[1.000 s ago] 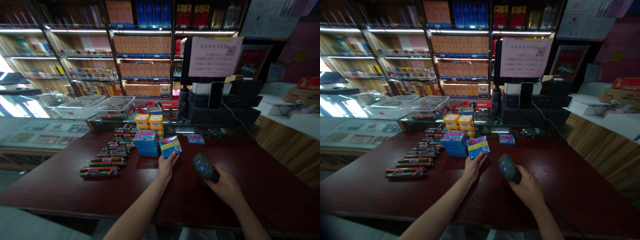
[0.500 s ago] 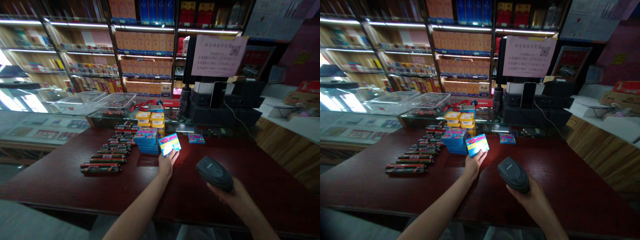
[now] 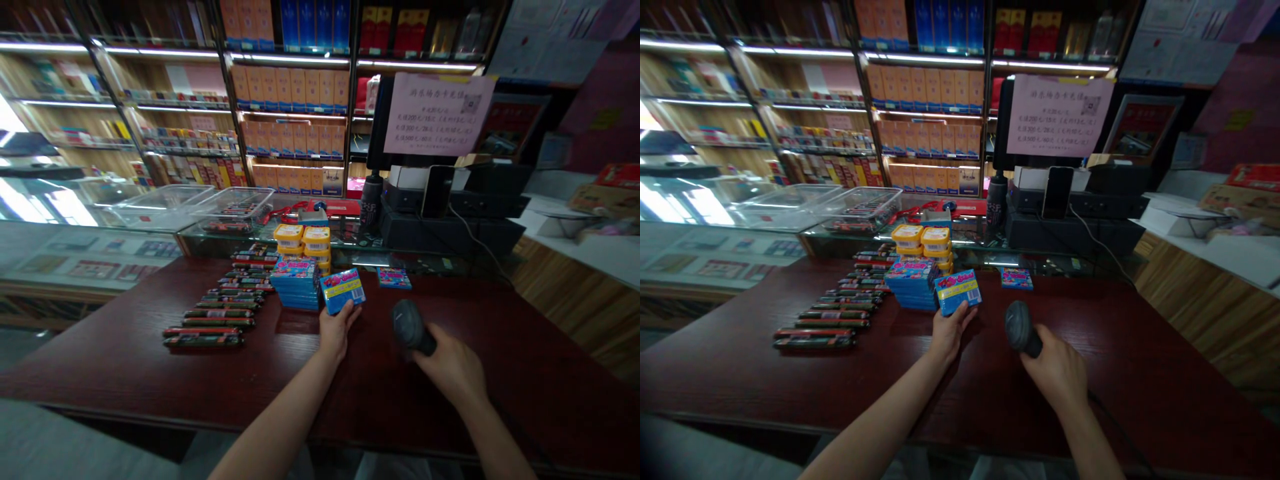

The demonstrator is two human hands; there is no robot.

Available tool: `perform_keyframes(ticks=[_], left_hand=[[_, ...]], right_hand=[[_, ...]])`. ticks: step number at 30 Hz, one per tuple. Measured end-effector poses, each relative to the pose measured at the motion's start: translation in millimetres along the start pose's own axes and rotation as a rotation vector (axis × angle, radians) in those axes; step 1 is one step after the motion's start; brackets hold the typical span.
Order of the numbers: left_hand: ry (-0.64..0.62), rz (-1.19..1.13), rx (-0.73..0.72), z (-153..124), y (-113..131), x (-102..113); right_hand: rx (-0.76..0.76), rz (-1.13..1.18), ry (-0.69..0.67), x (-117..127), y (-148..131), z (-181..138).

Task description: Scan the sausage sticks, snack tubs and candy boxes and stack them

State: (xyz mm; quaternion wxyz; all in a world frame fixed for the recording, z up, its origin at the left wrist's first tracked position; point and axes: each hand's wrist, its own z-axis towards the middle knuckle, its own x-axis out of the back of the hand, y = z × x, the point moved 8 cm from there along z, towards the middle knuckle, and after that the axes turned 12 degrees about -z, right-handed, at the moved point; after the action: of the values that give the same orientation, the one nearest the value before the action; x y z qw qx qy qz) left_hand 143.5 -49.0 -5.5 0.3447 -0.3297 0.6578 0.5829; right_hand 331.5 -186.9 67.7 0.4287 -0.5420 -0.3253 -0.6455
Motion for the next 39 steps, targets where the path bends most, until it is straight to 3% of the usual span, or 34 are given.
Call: perform_keyframes(ticks=[3, 6, 11, 16, 18, 21, 24, 29, 33, 39], left_hand=[[-0.040, 0.117, -0.021, -3, 6, -6], [-0.117, 0.334, -0.132, -7, 25, -21], [-0.183, 0.589, -0.461, -14, 77, -55], [-0.162, 0.859, -0.878, -25, 155, -83], [-0.166, 1.075, -1.060, -31, 186, -93], [-0.313, 1.474, -1.239, -34, 209, -106], [-0.453, 1.789, -1.238, -28, 209, -103], [-0.519, 2.050, -1.123, -16, 194, -82], [-0.557, 2.010, -1.063, -12, 188, -64], [-0.321, 1.607, -1.002, 2, 205, -34]], right_hand=[[0.021, -0.073, 0.064, -10, -7, 2], [0.067, -0.117, 0.154, -18, -9, -2], [0.106, -0.102, 0.178, -27, -4, -8], [0.110, -0.094, 0.134, -29, -2, -9], [0.100, -0.085, 0.130, -28, -2, -9], [0.096, -0.079, 0.128, -28, -2, -9], [0.102, -0.068, 0.117, -29, -2, -9], [0.099, -0.079, 0.112, -30, -2, -9], [0.079, -0.078, 0.096, -30, -1, -9], [0.068, -0.091, 0.086, -31, 0, -9]])
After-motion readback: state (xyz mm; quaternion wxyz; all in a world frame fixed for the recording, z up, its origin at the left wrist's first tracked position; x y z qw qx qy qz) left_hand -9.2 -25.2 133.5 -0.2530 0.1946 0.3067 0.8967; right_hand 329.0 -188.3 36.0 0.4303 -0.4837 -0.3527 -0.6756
